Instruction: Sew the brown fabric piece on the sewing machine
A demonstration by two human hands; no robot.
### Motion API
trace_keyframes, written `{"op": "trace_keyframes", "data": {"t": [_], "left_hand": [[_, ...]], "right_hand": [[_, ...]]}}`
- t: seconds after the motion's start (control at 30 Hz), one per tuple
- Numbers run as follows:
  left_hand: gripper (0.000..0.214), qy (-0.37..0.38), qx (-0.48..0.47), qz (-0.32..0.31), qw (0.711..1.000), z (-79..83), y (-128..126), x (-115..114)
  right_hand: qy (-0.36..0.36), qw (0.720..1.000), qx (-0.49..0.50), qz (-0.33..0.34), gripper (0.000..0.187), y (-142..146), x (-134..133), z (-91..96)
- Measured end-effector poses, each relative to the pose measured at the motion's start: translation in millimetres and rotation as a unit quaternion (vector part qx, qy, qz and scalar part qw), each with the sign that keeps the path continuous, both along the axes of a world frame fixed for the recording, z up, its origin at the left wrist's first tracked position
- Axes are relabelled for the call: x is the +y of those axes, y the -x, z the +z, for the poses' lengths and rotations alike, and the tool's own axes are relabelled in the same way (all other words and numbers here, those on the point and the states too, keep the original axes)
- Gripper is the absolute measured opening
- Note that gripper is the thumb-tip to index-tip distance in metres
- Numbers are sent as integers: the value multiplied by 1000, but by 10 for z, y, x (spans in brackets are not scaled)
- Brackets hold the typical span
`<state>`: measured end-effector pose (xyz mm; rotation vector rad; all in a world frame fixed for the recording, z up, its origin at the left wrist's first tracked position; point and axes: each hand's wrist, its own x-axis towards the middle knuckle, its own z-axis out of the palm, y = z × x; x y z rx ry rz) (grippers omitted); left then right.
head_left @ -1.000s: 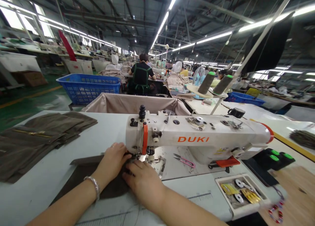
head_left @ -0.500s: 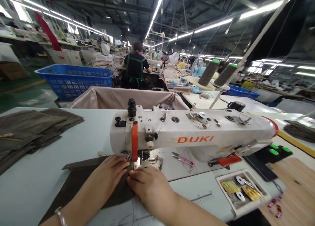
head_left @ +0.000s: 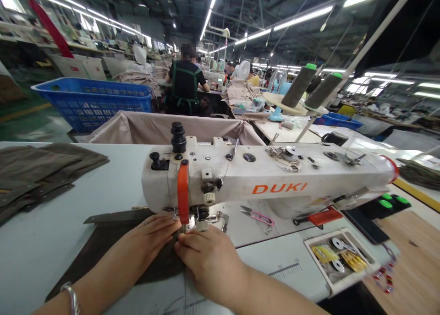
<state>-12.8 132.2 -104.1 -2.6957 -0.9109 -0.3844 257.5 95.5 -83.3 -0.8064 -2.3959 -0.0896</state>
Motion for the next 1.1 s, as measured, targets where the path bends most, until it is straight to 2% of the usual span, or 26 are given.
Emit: {"op": "trace_keyframes", "data": {"t": [0.17, 0.27, 0.37, 0.5, 0.77, 0.93, 1.0, 1.1], "left_hand": [[61, -16, 17, -48, 999, 166, -45, 34], [63, 25, 7, -39, 999, 217, -44, 36], [64, 54, -6, -32, 998, 220, -45, 26], [60, 45, -17, -30, 998, 233, -68, -5], [58, 81, -20, -16, 996, 216, -91, 41], [64, 76, -28, -22, 996, 229, -70, 67], [60, 68, -38, -23, 997, 257, -69, 74], [58, 75, -48, -27, 996, 298, -72, 36]], "right_hand": [[-21, 999, -25, 8, 19, 4, -10, 21], [-20, 998, -49, 21, 19, 12, -23, 32], [-1, 998, -53, 25, 20, 17, -33, 42], [18, 998, -54, 24, 22, 11, -37, 49], [42, 997, -63, 17, 24, -5, 2, 60], [48, 996, -66, 19, 21, 59, -12, 20], [59, 996, -65, 13, 21, 50, -13, 75], [126, 989, -67, 43, 22, -137, -17, 333]]}}
